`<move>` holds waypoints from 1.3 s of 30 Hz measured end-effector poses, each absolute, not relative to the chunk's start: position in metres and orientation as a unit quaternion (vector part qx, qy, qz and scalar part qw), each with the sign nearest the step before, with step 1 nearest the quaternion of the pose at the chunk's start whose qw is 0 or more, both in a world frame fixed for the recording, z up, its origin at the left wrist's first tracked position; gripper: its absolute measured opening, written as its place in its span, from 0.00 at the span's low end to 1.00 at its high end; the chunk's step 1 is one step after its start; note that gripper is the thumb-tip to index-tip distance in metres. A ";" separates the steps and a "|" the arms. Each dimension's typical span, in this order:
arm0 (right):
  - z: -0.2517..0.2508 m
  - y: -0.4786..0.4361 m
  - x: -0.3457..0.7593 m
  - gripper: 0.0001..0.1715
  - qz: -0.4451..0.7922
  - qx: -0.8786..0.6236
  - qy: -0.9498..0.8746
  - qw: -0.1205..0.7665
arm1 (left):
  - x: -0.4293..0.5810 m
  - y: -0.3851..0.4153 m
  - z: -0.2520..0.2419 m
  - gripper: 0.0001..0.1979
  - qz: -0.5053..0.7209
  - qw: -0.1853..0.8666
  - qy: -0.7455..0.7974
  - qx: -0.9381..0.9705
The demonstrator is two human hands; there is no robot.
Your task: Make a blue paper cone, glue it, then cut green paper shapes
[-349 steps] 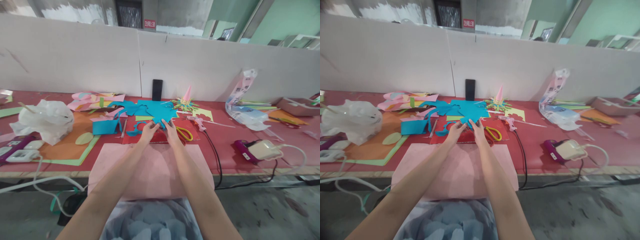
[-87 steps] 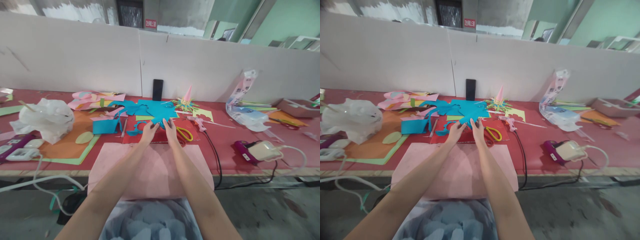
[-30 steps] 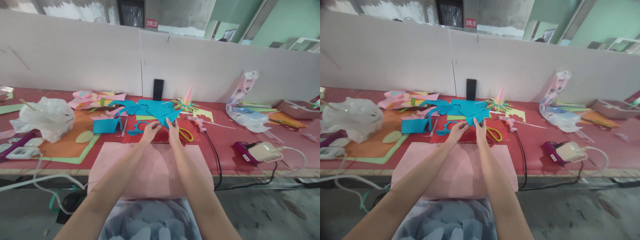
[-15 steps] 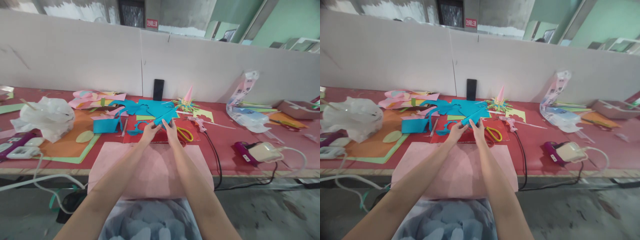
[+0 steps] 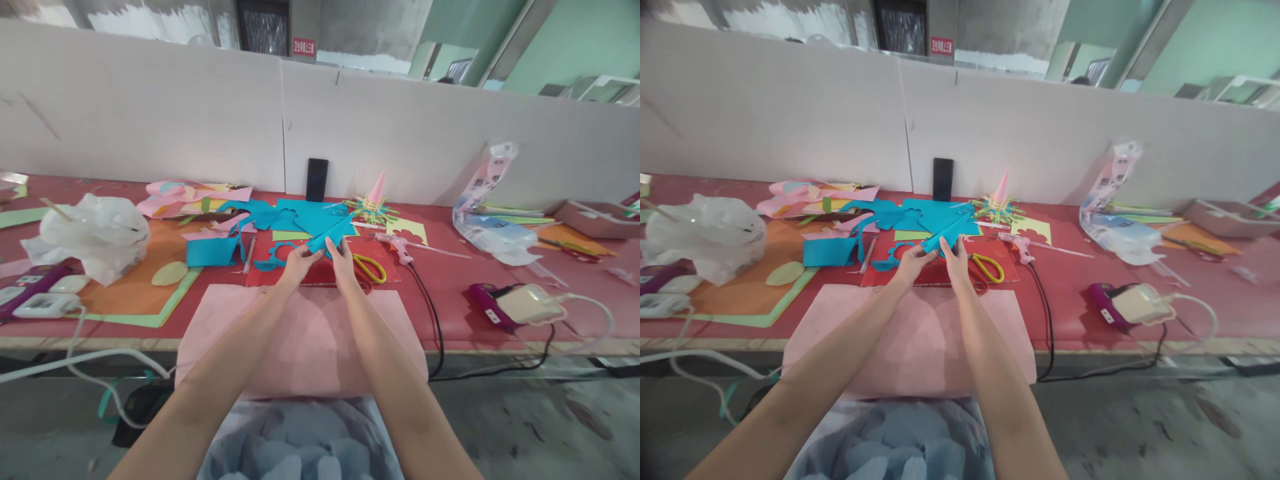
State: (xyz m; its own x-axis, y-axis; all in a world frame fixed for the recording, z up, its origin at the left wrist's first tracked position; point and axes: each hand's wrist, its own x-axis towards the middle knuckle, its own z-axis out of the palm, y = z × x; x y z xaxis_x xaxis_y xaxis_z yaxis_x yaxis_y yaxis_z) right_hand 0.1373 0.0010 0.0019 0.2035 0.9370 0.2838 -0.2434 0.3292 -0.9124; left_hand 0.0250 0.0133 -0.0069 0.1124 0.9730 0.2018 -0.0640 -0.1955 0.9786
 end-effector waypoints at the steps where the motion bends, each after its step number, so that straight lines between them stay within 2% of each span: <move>1: 0.002 0.001 0.137 0.28 0.436 -0.382 -0.455 0.676 | 0.025 0.013 -0.007 0.22 0.531 0.488 0.404 0.562; 16: 0.000 0.003 0.138 0.29 0.426 -0.394 -0.458 0.674 | 0.023 0.010 -0.004 0.19 0.522 0.437 0.429 0.594; 28: -0.001 0.003 0.138 0.29 0.422 -0.392 -0.456 0.679 | 0.024 0.015 -0.011 0.21 0.527 0.459 0.406 0.589; 39: -0.002 0.002 0.138 0.26 0.411 -0.392 -0.481 0.667 | 0.023 0.009 -0.003 0.18 0.511 0.391 0.407 0.648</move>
State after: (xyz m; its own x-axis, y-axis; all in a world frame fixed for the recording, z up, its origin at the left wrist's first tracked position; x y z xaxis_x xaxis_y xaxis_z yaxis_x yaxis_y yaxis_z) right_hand 0.1381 0.0018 -0.0021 0.1984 0.9266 0.3196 -0.1718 0.3539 -0.9194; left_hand 0.0231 0.0092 -0.0034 0.1454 0.9276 0.3441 0.1270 -0.3624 0.9233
